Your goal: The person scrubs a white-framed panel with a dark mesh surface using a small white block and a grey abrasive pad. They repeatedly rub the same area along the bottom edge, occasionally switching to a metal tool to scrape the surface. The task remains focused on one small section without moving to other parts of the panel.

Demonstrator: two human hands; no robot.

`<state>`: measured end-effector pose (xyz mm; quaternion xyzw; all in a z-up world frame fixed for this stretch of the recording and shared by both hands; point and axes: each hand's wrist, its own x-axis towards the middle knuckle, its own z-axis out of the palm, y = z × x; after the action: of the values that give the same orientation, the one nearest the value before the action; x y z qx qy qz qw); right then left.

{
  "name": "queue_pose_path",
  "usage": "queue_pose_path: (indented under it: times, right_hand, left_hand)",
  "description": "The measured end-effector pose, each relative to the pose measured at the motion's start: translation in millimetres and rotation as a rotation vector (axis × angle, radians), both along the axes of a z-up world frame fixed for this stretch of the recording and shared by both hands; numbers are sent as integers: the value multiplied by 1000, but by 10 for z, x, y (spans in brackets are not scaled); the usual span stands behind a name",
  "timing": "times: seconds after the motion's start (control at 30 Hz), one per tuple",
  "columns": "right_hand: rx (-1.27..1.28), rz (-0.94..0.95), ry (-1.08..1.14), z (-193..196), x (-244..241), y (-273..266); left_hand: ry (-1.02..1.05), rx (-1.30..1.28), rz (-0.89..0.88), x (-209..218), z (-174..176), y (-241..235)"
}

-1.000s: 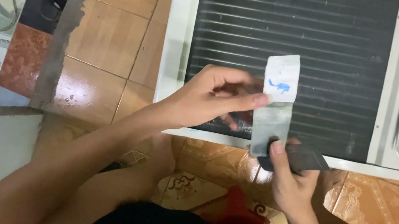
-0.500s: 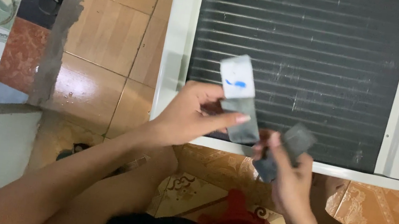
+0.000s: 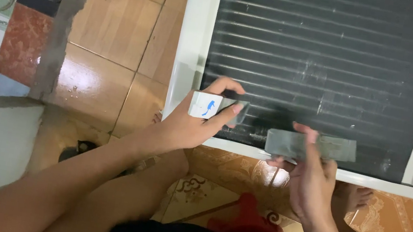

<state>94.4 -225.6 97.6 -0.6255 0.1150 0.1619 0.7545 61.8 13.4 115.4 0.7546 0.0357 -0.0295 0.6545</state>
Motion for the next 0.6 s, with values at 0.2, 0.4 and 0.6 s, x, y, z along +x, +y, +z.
queue_pose_path:
  times: [0.2, 0.4, 0.6]
  right_hand:
    - [-225, 101, -276, -311, -153, 139]
    - [-324, 54, -322, -258, -218, 270]
    - [-320, 53, -292, -389, -210, 211]
  left_hand:
    - [121, 192, 115, -80, 7, -32]
    - [141, 188, 170, -121, -10, -104]
    - [56, 197, 225, -170, -72, -170]
